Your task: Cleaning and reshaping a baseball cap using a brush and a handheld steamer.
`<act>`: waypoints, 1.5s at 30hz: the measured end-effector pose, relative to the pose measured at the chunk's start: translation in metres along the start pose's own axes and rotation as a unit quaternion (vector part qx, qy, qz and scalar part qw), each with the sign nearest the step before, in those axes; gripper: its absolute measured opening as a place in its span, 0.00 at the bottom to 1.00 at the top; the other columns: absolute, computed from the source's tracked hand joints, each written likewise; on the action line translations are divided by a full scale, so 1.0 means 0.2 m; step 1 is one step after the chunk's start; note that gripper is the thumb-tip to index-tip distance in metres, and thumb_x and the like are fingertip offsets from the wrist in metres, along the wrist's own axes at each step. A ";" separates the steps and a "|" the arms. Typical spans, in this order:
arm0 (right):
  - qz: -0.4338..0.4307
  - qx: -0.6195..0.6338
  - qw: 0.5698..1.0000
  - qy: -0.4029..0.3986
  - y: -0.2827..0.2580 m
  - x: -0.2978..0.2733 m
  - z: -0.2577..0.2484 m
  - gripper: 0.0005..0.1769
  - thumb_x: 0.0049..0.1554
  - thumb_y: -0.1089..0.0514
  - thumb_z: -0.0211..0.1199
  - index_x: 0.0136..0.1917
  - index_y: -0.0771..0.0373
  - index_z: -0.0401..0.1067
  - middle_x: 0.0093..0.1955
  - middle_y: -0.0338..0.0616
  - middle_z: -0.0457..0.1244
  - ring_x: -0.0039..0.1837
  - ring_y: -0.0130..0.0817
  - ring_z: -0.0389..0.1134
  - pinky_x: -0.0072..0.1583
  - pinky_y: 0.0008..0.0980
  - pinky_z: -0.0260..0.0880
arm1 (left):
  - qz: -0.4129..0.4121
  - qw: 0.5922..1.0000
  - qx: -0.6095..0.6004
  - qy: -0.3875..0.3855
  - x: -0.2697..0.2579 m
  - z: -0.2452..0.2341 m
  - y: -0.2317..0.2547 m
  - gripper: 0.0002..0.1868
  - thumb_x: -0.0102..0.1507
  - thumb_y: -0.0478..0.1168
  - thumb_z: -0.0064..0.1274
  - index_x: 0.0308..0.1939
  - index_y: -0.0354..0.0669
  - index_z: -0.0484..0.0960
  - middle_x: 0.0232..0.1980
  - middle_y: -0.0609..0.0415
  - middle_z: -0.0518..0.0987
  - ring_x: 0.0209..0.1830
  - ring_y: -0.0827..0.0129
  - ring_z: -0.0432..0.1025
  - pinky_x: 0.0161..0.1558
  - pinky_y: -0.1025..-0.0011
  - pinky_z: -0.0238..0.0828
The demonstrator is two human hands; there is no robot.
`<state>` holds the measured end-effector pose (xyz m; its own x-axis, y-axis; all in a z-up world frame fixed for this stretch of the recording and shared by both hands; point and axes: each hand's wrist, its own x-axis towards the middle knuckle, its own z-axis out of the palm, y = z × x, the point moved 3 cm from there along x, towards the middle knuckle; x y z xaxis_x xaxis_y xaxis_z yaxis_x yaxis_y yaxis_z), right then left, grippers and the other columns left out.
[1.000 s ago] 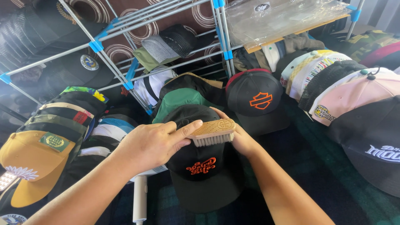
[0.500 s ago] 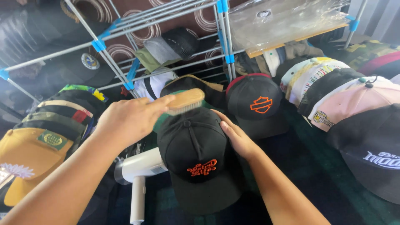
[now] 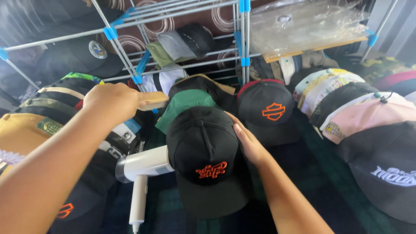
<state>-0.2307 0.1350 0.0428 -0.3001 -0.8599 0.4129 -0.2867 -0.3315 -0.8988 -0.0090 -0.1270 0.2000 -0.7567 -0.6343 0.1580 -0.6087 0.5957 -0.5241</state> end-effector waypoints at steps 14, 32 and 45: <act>-0.017 0.015 1.000 0.004 -0.01 0.01 0.01 0.34 0.68 0.39 0.35 0.83 0.52 0.52 0.79 0.58 0.54 0.81 0.56 0.50 0.77 0.60 0.42 | -0.028 0.908 -0.409 -0.086 -0.22 -0.39 0.11 0.21 0.70 0.53 0.44 0.67 0.80 0.78 0.34 0.48 0.85 0.36 0.60 0.77 0.44 0.60 0.78; -0.004 0.012 1.000 0.008 0.04 0.00 0.02 0.35 0.68 0.38 0.35 0.83 0.53 0.52 0.78 0.58 0.55 0.80 0.55 0.51 0.77 0.60 0.43 | 0.096 0.905 -0.401 0.105 -0.34 -0.19 0.22 0.22 0.70 0.50 0.46 0.68 0.74 0.77 0.59 0.57 0.83 0.60 0.58 0.75 0.57 0.53 0.75; -0.026 -0.003 1.000 0.000 0.03 0.02 0.02 0.35 0.69 0.41 0.32 0.82 0.58 0.52 0.80 0.60 0.53 0.81 0.54 0.50 0.78 0.58 0.42 | 0.010 0.989 -0.085 0.117 -0.46 0.02 0.16 0.26 0.68 0.47 0.37 0.70 0.81 0.71 0.33 0.56 0.83 0.34 0.56 0.83 0.38 0.53 0.83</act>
<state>-0.2298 0.1285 0.0383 -0.2856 -0.8414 0.4587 -0.3066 -0.3733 -0.8756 0.0413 -0.0519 0.1652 -0.7913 -0.5021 0.3489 -0.6094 0.6940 -0.3834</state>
